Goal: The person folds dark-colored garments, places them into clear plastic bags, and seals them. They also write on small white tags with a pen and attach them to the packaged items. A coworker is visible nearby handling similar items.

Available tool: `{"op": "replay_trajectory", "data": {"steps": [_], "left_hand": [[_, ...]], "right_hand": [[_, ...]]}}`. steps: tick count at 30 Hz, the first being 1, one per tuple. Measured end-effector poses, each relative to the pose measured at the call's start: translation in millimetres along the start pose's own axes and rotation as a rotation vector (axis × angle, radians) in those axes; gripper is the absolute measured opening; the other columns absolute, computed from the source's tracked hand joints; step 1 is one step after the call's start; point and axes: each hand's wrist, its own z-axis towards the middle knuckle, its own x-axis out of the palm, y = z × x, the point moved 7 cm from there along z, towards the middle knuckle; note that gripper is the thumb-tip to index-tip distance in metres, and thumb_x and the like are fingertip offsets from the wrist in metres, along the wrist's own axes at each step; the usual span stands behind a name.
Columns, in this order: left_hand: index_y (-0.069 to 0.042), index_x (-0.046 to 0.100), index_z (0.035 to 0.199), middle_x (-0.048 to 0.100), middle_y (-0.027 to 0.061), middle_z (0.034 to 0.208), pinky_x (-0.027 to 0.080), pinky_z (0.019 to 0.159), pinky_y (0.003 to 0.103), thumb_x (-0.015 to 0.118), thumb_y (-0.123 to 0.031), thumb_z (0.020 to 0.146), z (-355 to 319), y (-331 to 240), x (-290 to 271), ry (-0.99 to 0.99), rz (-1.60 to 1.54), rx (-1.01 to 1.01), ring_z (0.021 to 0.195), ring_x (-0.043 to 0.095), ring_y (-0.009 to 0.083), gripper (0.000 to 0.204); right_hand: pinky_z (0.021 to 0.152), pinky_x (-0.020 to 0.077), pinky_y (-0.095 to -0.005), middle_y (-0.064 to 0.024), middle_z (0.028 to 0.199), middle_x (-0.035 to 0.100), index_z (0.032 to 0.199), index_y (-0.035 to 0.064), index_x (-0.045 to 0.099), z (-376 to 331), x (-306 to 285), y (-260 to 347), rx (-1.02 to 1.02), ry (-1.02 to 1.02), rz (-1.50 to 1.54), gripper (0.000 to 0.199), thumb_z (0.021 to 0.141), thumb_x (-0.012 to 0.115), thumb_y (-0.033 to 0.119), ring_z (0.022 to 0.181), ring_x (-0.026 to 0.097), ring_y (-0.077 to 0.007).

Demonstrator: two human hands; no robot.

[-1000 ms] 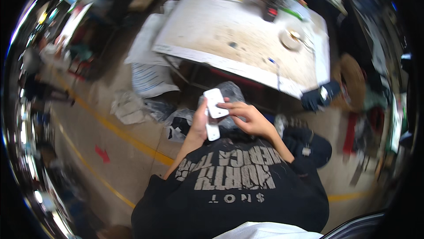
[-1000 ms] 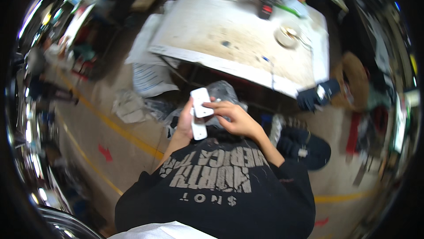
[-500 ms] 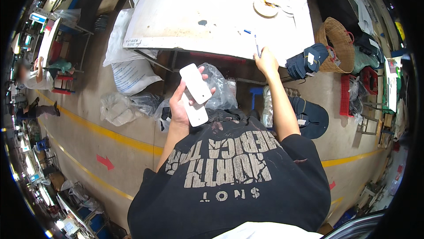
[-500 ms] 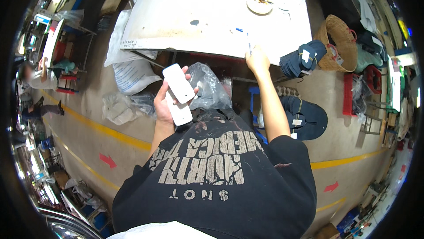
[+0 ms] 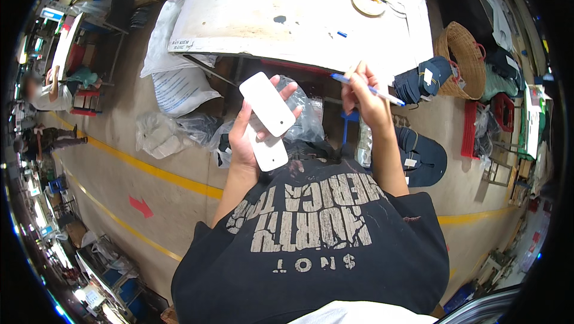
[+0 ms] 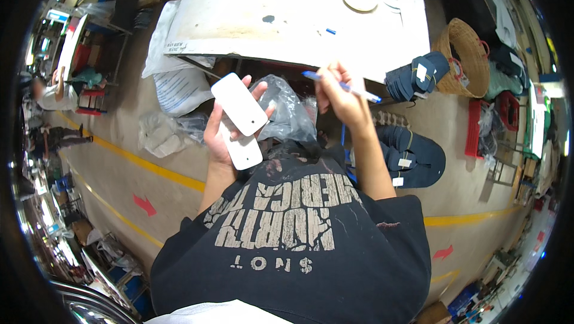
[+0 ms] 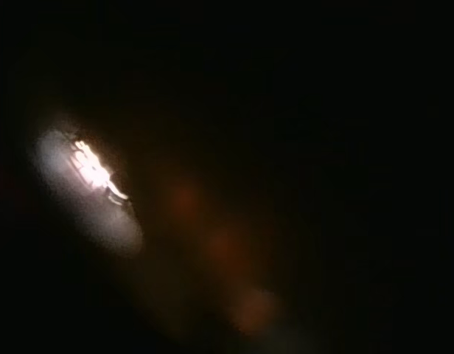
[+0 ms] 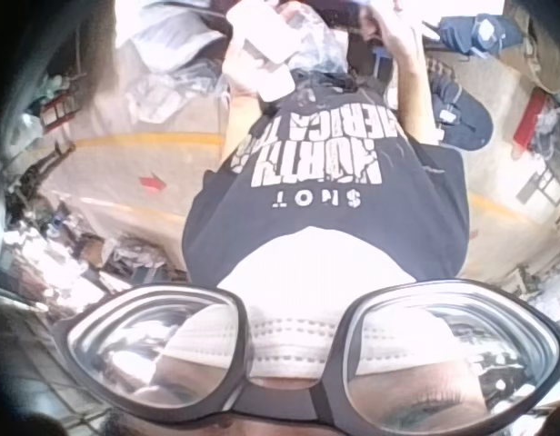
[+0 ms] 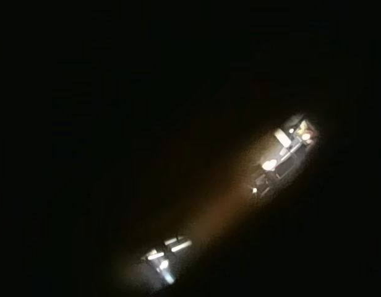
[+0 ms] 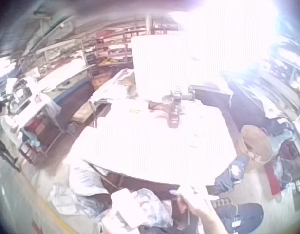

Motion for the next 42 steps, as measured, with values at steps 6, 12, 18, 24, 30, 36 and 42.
{"op": "replay_trajectory", "data": {"steps": [6, 12, 18, 24, 30, 36, 42], "left_hand": [[0.005, 0.035, 0.153, 0.045, 0.0310, 0.153, 0.057, 0.087, 0.024, 0.049, -0.039, 0.100, 3, 9, 5, 0.036, -0.053, -0.060, 0.086, 0.065, 0.0093, 0.070], [0.006, 0.033, 0.154, 0.042, 0.0335, 0.155, 0.052, 0.068, 0.017, 0.044, -0.043, 0.101, 3, 17, 1, 0.165, -0.052, -0.096, 0.089, 0.066, 0.0140, 0.073], [0.002, 0.031, 0.156, 0.044, 0.0283, 0.156, 0.050, 0.067, 0.015, 0.040, -0.046, 0.108, -2, 27, 9, -0.079, 0.141, -0.124, 0.080, 0.063, 0.0074, 0.069], [-0.001, 0.030, 0.158, 0.041, 0.0270, 0.159, 0.047, 0.062, 0.014, 0.031, -0.040, 0.112, -8, 29, 13, 0.078, 0.047, -0.171, 0.079, 0.060, 0.0048, 0.061], [0.001, 0.025, 0.160, 0.039, 0.0276, 0.160, 0.043, 0.061, 0.014, 0.030, -0.040, 0.113, -10, 29, 12, 0.167, 0.047, -0.186, 0.080, 0.059, 0.0033, 0.062], [0.003, 0.024, 0.160, 0.040, 0.0278, 0.160, 0.042, 0.060, 0.014, 0.027, -0.039, 0.114, -13, 26, 7, 0.115, 0.162, -0.149, 0.083, 0.058, 0.0029, 0.062], [0.003, 0.024, 0.160, 0.041, 0.0266, 0.160, 0.042, 0.061, 0.014, 0.026, -0.038, 0.114, -17, 23, 10, 0.085, 0.206, -0.138, 0.084, 0.058, 0.0029, 0.062]], "right_hand": [[0.062, 0.0535, -0.0251, -0.0180, 0.101, 0.068, 0.114, -0.0019, 0.051, -34, 80, 27, -0.074, 0.124, -0.029, 0.018, 0.105, 0.053, 0.014, 0.066, 0.061, -0.0108], [0.066, 0.0532, -0.0263, -0.0073, 0.084, 0.062, 0.095, 0.0012, 0.051, -39, 77, 14, -0.083, 0.146, -0.182, 0.021, 0.108, 0.053, 0.017, 0.075, 0.061, -0.0092], [0.059, 0.0477, -0.0267, -0.0046, 0.076, 0.062, 0.094, 0.0007, 0.058, -47, 74, 14, -0.161, -0.114, -0.076, 0.021, 0.107, 0.056, 0.017, 0.068, 0.057, -0.0057], [0.055, 0.0484, -0.0295, -0.0087, 0.071, 0.062, 0.094, -0.0007, 0.065, -53, 76, 31, -0.334, -0.076, -0.348, 0.028, 0.109, 0.051, 0.019, 0.058, 0.062, -0.0142], [0.052, 0.0465, -0.0296, -0.0099, 0.068, 0.062, 0.091, -0.0006, 0.066, -57, 78, 35, -0.355, -0.097, -0.457, 0.025, 0.108, 0.053, 0.012, 0.055, 0.060, -0.0154], [0.054, 0.0452, -0.0314, -0.0114, 0.070, 0.059, 0.088, -0.0005, 0.061, -58, 86, 33, -0.328, -0.019, -0.514, 0.024, 0.107, 0.055, 0.013, 0.056, 0.056, -0.0187], [0.054, 0.0407, -0.0314, -0.0085, 0.067, 0.049, 0.081, 0.0008, 0.052, -60, 91, 31, -0.354, -0.002, -0.598, 0.034, 0.109, 0.053, 0.018, 0.057, 0.046, -0.0163]]}}
